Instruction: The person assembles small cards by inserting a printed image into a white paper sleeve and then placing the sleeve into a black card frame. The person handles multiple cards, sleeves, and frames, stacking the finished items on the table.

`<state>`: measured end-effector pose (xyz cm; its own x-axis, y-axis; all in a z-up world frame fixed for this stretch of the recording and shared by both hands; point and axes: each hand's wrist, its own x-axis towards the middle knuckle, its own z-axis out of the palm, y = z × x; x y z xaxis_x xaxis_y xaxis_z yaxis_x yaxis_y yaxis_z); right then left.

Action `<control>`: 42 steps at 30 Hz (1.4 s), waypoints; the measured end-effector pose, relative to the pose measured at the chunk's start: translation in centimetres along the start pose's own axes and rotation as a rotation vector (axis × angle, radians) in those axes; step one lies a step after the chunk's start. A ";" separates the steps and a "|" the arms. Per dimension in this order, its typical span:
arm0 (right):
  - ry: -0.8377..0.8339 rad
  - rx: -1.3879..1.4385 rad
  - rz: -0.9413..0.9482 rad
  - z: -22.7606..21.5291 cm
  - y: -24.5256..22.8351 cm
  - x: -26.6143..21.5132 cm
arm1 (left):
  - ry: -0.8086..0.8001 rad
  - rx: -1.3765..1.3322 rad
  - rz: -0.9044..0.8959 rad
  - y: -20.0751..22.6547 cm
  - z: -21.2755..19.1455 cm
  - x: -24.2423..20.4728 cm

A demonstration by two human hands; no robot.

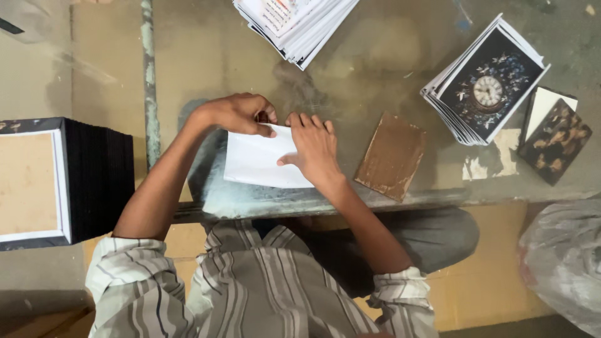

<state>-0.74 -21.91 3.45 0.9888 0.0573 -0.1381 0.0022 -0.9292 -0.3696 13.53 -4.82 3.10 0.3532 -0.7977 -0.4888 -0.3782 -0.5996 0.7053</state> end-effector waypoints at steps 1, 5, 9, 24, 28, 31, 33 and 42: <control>0.005 0.000 0.010 0.0 0.0 0.0 | -0.032 0.019 -0.024 -0.2 -0.2 0.2; 0.029 -0.041 0.020 -0.7 -0.1 0.4 | -0.068 -0.168 0.067 -1.0 -0.6 0.9; 0.087 -0.042 0.019 -1.3 -0.9 0.6 | -0.041 -0.211 0.095 -1.6 -0.8 1.3; -0.009 -0.070 0.011 0.8 1.5 1.4 | 0.402 0.160 -0.016 1.1 1.1 0.0; -0.036 -0.091 0.035 2.4 2.3 0.6 | 0.488 0.192 -0.081 1.1 2.2 -0.2; 0.018 -0.253 0.027 4.3 1.9 -0.1 | 0.565 0.233 -0.029 0.2 2.9 0.1; -0.020 -0.419 -0.036 5.5 1.0 -0.6 | 0.627 0.300 0.050 -0.4 3.0 0.2; -0.049 -0.395 0.090 6.8 1.4 -1.9 | 0.557 0.189 -0.117 -1.8 2.0 -0.4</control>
<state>-3.64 -20.82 -3.08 0.9793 -0.0221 -0.2013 -0.0173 -0.9995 0.0258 12.37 -3.57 1.01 0.7781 -0.6022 -0.1788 -0.4371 -0.7234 0.5344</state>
